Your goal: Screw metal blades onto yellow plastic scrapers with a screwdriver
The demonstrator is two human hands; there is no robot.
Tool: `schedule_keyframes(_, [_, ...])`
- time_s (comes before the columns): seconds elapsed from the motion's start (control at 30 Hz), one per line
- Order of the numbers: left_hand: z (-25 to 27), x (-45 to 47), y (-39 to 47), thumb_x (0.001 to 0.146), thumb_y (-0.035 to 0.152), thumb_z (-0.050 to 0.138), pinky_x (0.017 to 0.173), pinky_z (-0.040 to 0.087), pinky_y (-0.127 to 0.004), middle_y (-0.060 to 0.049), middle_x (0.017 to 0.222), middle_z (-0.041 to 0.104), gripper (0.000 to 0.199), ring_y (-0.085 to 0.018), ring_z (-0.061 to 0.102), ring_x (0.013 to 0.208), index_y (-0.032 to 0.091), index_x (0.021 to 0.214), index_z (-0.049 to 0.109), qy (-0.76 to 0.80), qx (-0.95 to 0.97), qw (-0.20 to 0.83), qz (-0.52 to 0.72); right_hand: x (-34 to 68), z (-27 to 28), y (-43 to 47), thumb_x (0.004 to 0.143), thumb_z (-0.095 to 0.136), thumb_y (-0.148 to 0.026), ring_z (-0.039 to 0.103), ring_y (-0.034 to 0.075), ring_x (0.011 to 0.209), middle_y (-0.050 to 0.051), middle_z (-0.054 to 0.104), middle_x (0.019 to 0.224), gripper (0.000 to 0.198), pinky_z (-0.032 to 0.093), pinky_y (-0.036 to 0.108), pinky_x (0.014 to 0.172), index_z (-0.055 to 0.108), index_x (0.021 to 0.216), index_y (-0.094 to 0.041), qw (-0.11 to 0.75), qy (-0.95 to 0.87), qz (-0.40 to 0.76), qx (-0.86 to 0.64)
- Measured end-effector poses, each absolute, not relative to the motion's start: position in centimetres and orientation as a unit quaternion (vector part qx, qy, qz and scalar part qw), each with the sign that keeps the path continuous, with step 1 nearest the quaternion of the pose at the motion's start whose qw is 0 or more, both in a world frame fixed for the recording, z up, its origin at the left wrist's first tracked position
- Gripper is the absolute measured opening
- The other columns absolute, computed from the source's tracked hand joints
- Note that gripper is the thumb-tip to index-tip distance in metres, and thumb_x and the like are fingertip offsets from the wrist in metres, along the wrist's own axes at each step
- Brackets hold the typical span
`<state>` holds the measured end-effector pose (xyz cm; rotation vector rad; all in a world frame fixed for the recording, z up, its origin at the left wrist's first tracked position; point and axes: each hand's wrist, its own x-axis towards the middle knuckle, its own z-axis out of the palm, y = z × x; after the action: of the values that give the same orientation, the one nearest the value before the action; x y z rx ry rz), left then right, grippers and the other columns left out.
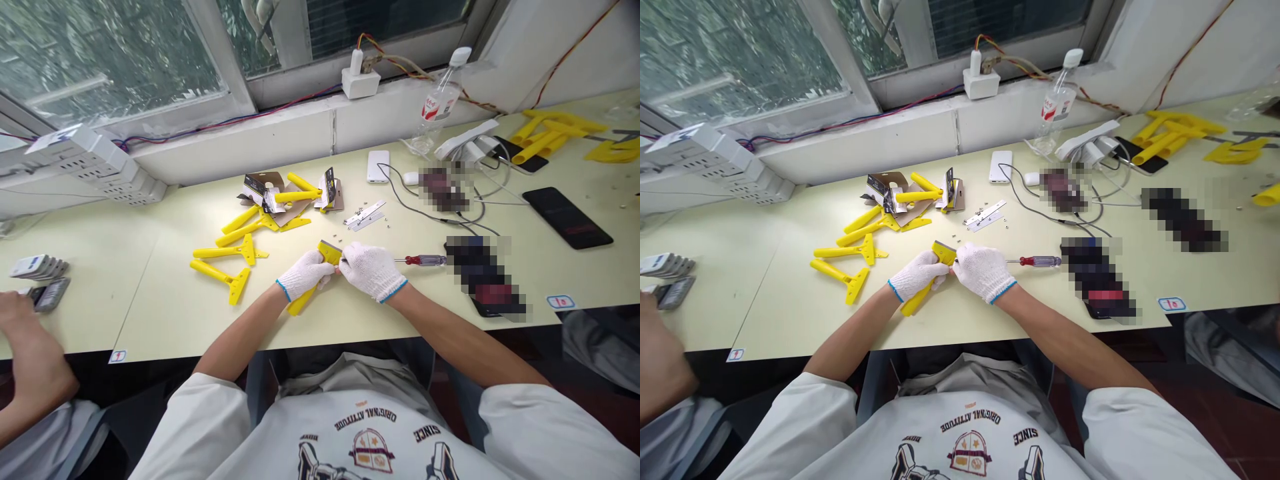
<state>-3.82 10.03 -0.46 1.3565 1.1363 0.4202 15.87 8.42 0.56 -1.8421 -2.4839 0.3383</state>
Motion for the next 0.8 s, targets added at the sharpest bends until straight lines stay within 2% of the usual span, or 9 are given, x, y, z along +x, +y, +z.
schedule_keyframes(0.1, [-0.7,-3.9,10.1,0.083,0.033,0.068,0.053,0.038,-0.026,0.001,0.056,0.054,0.021,-0.011,0.047,0.049,0.018,0.071,0.061,0.481,0.567,0.640,0.197,15.8,0.3,8.6,0.113,0.053,-0.045,0.069,0.026,0.106,0.024,0.071,0.117,0.052,0.047,0.034,0.093,0.072,0.130,0.001,0.006,-0.794,0.106,-0.598])
schedule_keyframes(0.2, [-0.9,-3.9,10.3,0.083,0.030,0.066,0.052,0.039,-0.026,0.002,0.057,0.054,0.014,-0.011,0.047,0.049,0.017,0.080,0.066,0.475,0.552,0.655,0.203,16.0,0.4,8.6,0.114,0.048,-0.043,0.067,0.024,0.103,0.024,0.071,0.120,0.052,0.042,0.031,0.088,0.071,0.134,0.000,0.005,-0.795,0.100,-0.598])
schedule_keyframes(0.37, [-1.2,-4.1,10.3,0.084,0.028,0.067,0.052,0.039,-0.026,0.001,0.057,0.055,0.014,-0.011,0.049,0.048,0.018,0.075,0.062,0.485,0.555,0.645,0.201,16.2,0.8,8.7,0.115,0.047,-0.038,0.066,0.020,0.100,0.020,0.071,0.127,0.046,0.037,0.029,0.083,0.072,0.135,-0.005,0.005,-0.809,0.101,-0.580])
schedule_keyframes(0.6, [-1.2,-4.1,10.1,0.084,0.027,0.070,0.052,0.037,-0.025,0.000,0.054,0.057,0.017,-0.012,0.048,0.048,0.018,0.072,0.062,0.490,0.575,0.625,0.196,16.1,0.7,8.8,0.115,0.046,-0.036,0.067,0.020,0.097,0.020,0.072,0.123,0.046,0.037,0.029,0.084,0.072,0.136,-0.004,-0.009,-0.810,0.104,-0.576])
schedule_keyframes(0.8, [-1.6,-4.3,10.3,0.085,0.028,0.065,0.053,0.037,-0.025,0.000,0.055,0.056,0.019,-0.011,0.048,0.049,0.018,0.069,0.060,0.487,0.582,0.623,0.189,16.1,0.7,8.7,0.117,0.043,-0.039,0.068,0.022,0.103,0.024,0.071,0.123,0.052,0.040,0.029,0.089,0.070,0.138,0.000,-0.021,-0.803,0.104,-0.586])
